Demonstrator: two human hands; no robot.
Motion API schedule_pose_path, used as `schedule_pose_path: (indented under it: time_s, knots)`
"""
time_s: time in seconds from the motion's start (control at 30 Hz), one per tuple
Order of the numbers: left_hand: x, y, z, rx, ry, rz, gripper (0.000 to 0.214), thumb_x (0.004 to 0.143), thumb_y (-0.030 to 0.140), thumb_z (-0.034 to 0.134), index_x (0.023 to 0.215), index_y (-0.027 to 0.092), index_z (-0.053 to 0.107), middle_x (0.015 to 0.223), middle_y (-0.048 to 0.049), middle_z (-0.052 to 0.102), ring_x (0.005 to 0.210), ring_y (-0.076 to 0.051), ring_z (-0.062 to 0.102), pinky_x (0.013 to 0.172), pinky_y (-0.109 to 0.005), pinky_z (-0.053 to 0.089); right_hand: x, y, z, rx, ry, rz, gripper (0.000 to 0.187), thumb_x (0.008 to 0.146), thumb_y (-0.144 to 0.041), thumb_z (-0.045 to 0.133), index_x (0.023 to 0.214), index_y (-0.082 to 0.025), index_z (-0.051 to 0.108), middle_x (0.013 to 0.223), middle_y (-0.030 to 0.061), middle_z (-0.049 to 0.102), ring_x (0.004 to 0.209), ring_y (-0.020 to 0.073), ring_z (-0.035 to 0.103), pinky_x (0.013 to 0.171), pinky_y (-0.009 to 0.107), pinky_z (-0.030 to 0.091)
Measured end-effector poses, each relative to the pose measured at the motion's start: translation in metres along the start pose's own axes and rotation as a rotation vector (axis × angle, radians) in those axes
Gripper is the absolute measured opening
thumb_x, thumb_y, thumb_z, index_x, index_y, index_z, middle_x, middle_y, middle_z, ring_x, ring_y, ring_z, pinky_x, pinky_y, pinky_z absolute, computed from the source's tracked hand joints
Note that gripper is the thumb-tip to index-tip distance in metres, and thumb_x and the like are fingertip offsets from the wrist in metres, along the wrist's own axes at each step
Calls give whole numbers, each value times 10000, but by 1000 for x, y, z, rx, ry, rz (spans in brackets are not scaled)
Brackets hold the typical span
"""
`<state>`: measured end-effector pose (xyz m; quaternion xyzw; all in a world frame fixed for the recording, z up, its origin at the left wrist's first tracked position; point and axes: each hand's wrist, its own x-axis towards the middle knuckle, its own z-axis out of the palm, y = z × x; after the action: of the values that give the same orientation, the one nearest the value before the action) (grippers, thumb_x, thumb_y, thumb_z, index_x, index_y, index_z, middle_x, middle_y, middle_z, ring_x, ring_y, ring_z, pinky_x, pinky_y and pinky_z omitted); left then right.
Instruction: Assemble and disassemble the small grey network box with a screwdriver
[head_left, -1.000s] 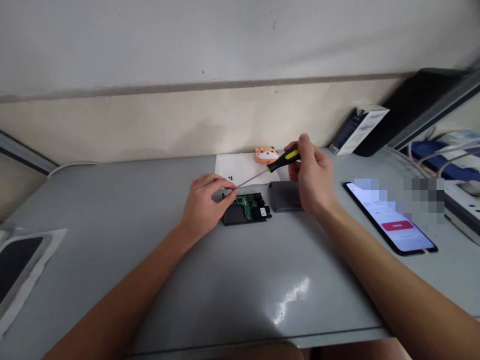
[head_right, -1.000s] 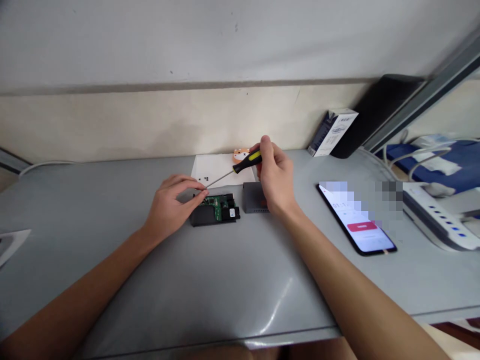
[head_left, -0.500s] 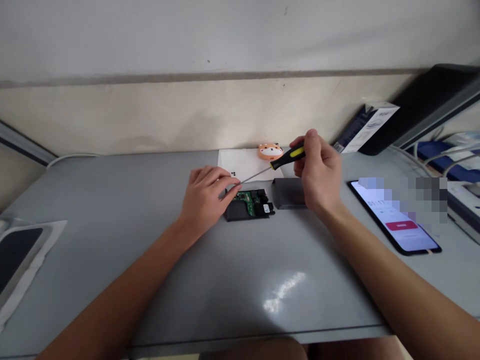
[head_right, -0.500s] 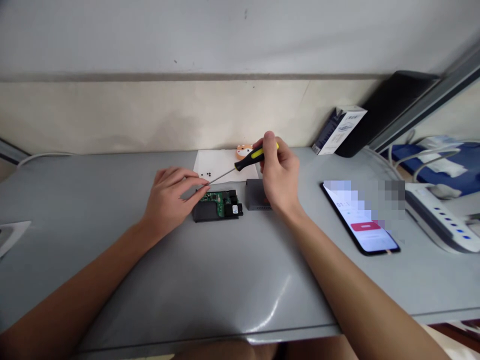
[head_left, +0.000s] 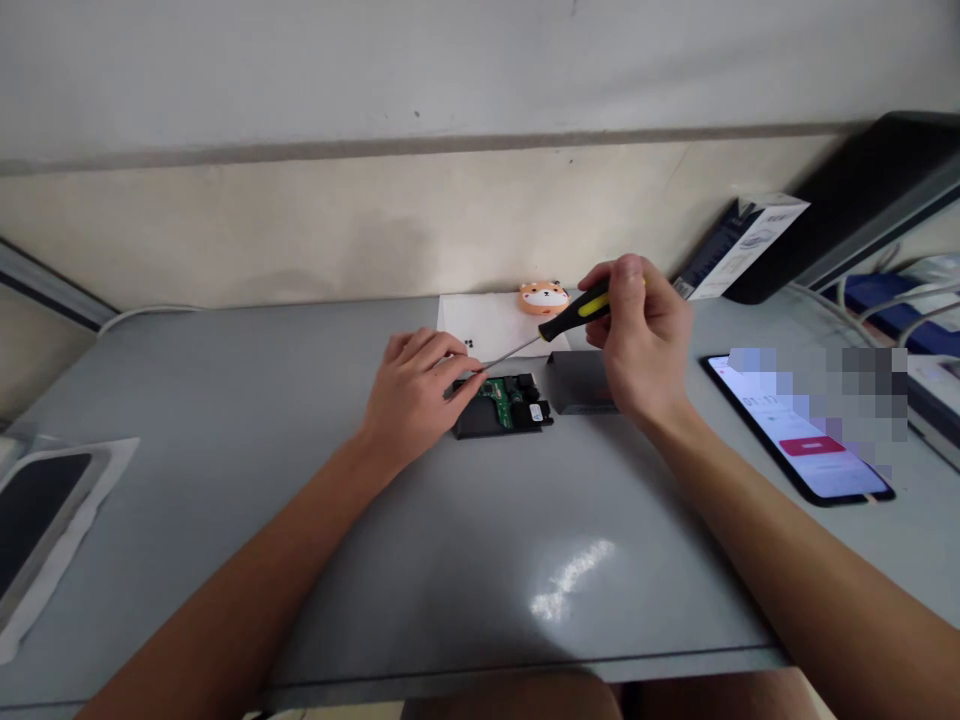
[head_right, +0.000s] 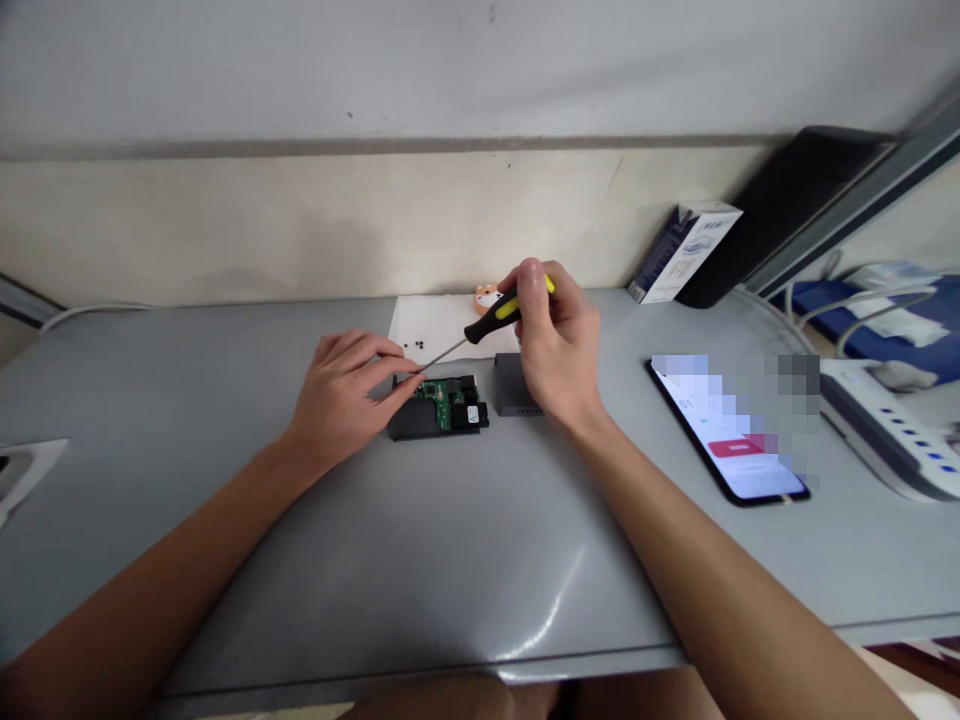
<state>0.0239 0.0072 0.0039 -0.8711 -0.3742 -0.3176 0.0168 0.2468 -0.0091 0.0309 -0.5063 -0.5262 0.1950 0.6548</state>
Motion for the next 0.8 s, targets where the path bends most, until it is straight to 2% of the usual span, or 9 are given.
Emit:
schedule_pose_path:
  time_s: [0.13,0.27,0.43,0.57,0.8]
  knots:
    - [-1,2,-1,-19,38,-24,188,1001,353,649,899,240,759,924,-49,759,922,-244,684,897,-418,467,-1,1,0,18,-22,-1,508,976,-705,533,800,-239,629,637,-16,474,525,126,431,508,315,381]
    - [-2,0,-1,-48,89,-166,321,1063,319,458,938,219,735,936,-60,764,923,-246,684,886,-417,476,-3,2,2,29,-40,15,533,973,-720,519,806,-226,632,653,-20,491,530,113,405,512,299,377]
    - [-1,-5,-1,-129,29,-313,401,1073,312,369,846,228,688,819,-36,735,815,-219,679,819,-386,501,-5,1,4,7,-75,45,528,967,-724,524,813,-234,644,678,-7,513,550,127,426,520,309,378]
    - [0,-2,-1,-168,-18,-319,473,1090,347,339,769,232,668,735,-33,709,746,-217,671,765,-379,514,-6,4,5,8,-112,57,523,973,-718,520,833,-237,669,665,-9,487,561,134,436,539,312,391]
    - [-2,2,1,-163,-28,-280,503,1090,347,341,730,227,671,753,-41,699,742,-208,660,739,-370,517,-6,6,5,17,-124,68,520,963,-716,541,838,-228,669,672,-13,488,594,132,487,553,302,406]
